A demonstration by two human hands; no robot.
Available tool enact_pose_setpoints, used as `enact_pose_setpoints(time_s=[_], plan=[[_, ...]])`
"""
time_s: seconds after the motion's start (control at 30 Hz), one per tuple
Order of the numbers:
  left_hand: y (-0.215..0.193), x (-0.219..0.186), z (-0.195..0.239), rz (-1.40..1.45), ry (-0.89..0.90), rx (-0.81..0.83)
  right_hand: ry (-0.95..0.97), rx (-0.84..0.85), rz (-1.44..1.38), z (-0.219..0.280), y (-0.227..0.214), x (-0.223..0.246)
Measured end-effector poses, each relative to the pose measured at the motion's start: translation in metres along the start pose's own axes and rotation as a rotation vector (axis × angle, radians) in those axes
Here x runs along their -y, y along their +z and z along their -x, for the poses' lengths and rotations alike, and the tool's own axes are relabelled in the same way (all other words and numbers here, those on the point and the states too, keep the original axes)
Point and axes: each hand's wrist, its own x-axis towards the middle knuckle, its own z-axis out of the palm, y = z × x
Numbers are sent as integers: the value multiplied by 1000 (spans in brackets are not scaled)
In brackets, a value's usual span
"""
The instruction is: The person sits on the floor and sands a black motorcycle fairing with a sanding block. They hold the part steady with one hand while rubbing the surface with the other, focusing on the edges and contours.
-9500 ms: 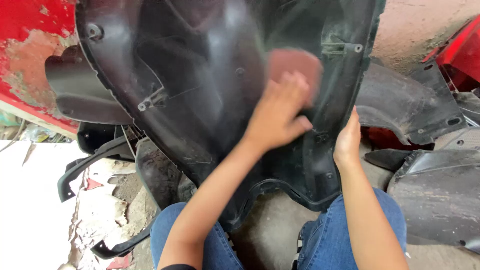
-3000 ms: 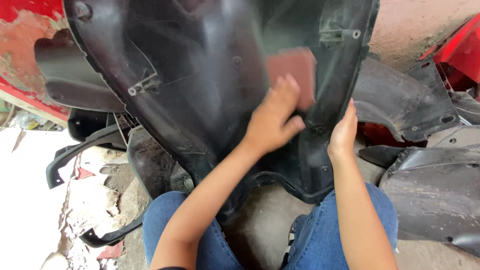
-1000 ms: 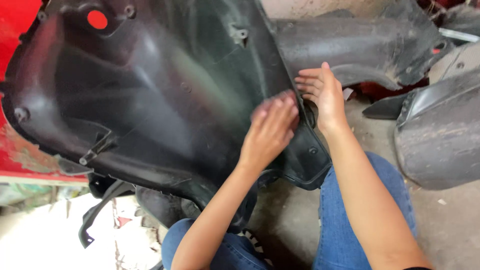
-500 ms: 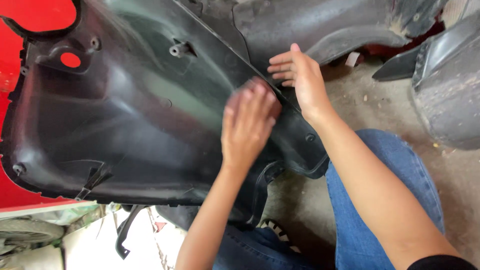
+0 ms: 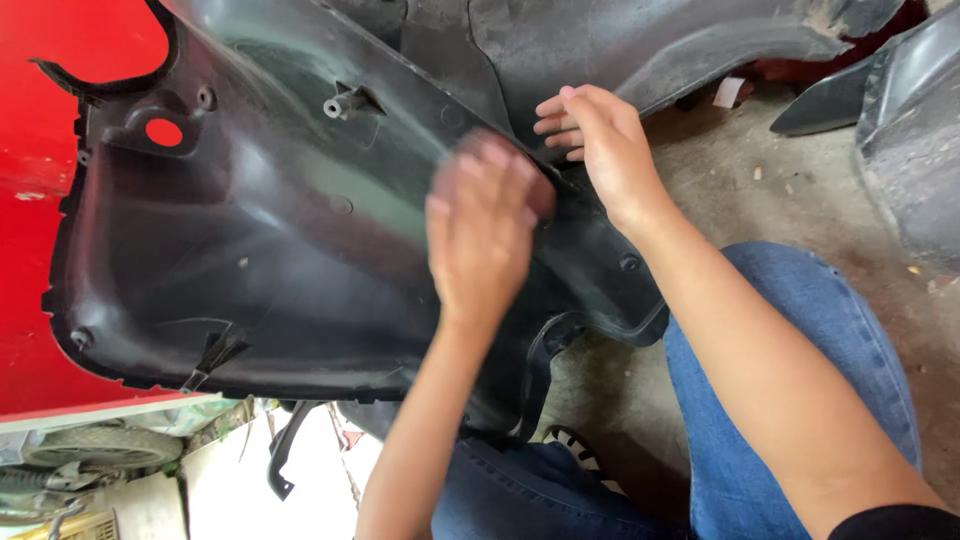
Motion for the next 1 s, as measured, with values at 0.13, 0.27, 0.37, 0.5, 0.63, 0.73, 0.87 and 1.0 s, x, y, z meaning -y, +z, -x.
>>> enact_pose_setpoints(time_s=[0.13, 0.27, 0.37, 0.5, 0.63, 0.73, 0.87, 1.0], plan=[[-31, 29, -34, -6, -98, -131, 3, 7, 22, -1, 2, -2], [-8, 12, -14, 14, -43, -52, -3, 85, -7, -12, -3, -29], [8, 1, 7, 3, 57, -45, 15, 165, 64, -11, -2, -36], [-9, 22, -7, 20, 5, -108, 132, 234, 91, -13, -3, -41], [-29, 45, -37, 54, -86, -144, 262, 246, 96, -10, 1, -33], [-21, 40, -32, 44, -83, -144, 365, 228, 134, -10, 6, -29], [12, 10, 4, 61, -52, -81, 341, 230, 190, -10, 5, -31], [20, 3, 14, -6, 47, -84, 294, 190, 231, -17, 2, -53]])
